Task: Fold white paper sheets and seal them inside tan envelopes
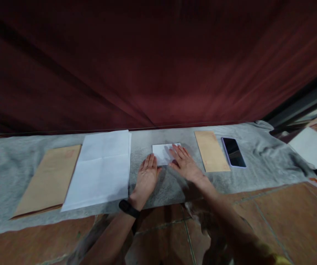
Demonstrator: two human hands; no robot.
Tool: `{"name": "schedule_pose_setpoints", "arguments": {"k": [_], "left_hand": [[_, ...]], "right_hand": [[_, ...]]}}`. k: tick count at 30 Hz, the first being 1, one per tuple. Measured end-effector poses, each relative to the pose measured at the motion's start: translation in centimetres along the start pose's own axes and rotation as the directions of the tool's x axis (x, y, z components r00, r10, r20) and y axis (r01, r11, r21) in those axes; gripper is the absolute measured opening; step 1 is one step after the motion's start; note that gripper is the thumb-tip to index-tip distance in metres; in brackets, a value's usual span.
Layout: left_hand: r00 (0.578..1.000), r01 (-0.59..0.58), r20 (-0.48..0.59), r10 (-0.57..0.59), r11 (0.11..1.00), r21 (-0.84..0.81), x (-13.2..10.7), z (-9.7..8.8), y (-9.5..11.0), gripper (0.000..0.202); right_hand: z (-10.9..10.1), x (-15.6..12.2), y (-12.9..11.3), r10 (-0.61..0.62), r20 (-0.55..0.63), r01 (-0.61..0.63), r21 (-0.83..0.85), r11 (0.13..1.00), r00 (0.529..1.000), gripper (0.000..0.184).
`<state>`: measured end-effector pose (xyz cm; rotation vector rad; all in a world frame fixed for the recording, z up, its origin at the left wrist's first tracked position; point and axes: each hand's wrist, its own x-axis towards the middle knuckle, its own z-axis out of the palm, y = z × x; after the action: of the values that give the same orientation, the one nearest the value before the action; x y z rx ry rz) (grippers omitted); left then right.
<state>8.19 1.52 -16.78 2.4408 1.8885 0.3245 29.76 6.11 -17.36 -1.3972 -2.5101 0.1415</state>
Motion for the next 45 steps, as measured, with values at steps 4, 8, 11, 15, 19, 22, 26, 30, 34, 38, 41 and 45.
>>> {"name": "schedule_pose_setpoints", "arguments": {"k": [4,8,11,15,19,22,26,30,34,38,41,45], "left_hand": [[0.992,-0.120,0.036,0.122,0.991,-0.058,0.8,-0.5,-0.9,0.044],[0.986,-0.150,0.064,0.151,0.988,-0.028,1.2,-0.9,-0.3,0.045],[0.990,-0.131,0.059,0.129,0.991,0.032,1.4,-1.2,0.3,0.047],[0.990,-0.127,0.069,0.123,0.991,0.052,1.5,-1.5,0.5,0.045],[0.986,-0.154,0.068,0.152,0.988,0.017,1.7,-1.4,0.0,0.046],[0.991,-0.132,0.035,0.132,0.991,-0.016,1.7,-1.3,-0.2,0.041],[0.993,-0.116,-0.007,0.116,0.992,-0.043,1.6,-1.5,0.0,0.034],[0.966,-0.137,-0.247,0.080,0.966,-0.221,1.9,-2.5,0.1,0.046],[0.861,0.047,-0.348,-0.371,0.740,-0.671,3.0,-3.2,-0.8,0.069],[0.838,0.258,0.191,-0.511,0.061,-0.964,3.5,-2.8,-1.0,0.066],[0.869,0.324,0.357,-0.342,-0.152,-0.934,3.2,-2.4,-0.2,0.052],[0.875,0.285,0.298,-0.382,-0.092,-0.954,3.1,-2.0,0.2,0.034]], "right_hand": [[0.3,0.1,-1.4,-0.085,0.078,0.080,0.063,0.995,0.993,0.059],[0.4,0.3,-1.7,-0.061,0.076,0.057,0.059,0.997,0.995,0.057],[0.2,0.5,-1.9,-0.047,0.065,0.045,0.034,0.998,0.997,0.053],[-0.2,0.8,-2.4,-0.043,0.039,0.043,0.004,0.999,0.998,0.047],[-0.6,1.0,-2.4,-0.103,0.043,0.102,0.028,0.994,0.994,0.046],[-0.9,1.1,-2.4,-0.098,0.051,0.095,0.042,0.995,0.994,0.043],[-1.3,1.2,-2.8,-0.043,0.085,0.041,0.024,0.999,0.995,0.042],[-1.9,1.5,-2.7,0.158,-0.025,-0.147,0.245,0.958,0.987,0.040],[-2.0,2.2,-2.2,0.516,-0.133,-0.190,0.829,0.526,0.846,0.030],[-1.4,2.5,-3.1,0.577,0.064,-0.080,0.997,0.003,0.814,0.039],[-0.7,2.3,-4.6,0.552,0.150,-0.182,0.983,0.004,0.821,0.046],[-0.3,2.1,-5.4,0.532,0.218,-0.262,0.965,0.007,0.818,0.041]]}}
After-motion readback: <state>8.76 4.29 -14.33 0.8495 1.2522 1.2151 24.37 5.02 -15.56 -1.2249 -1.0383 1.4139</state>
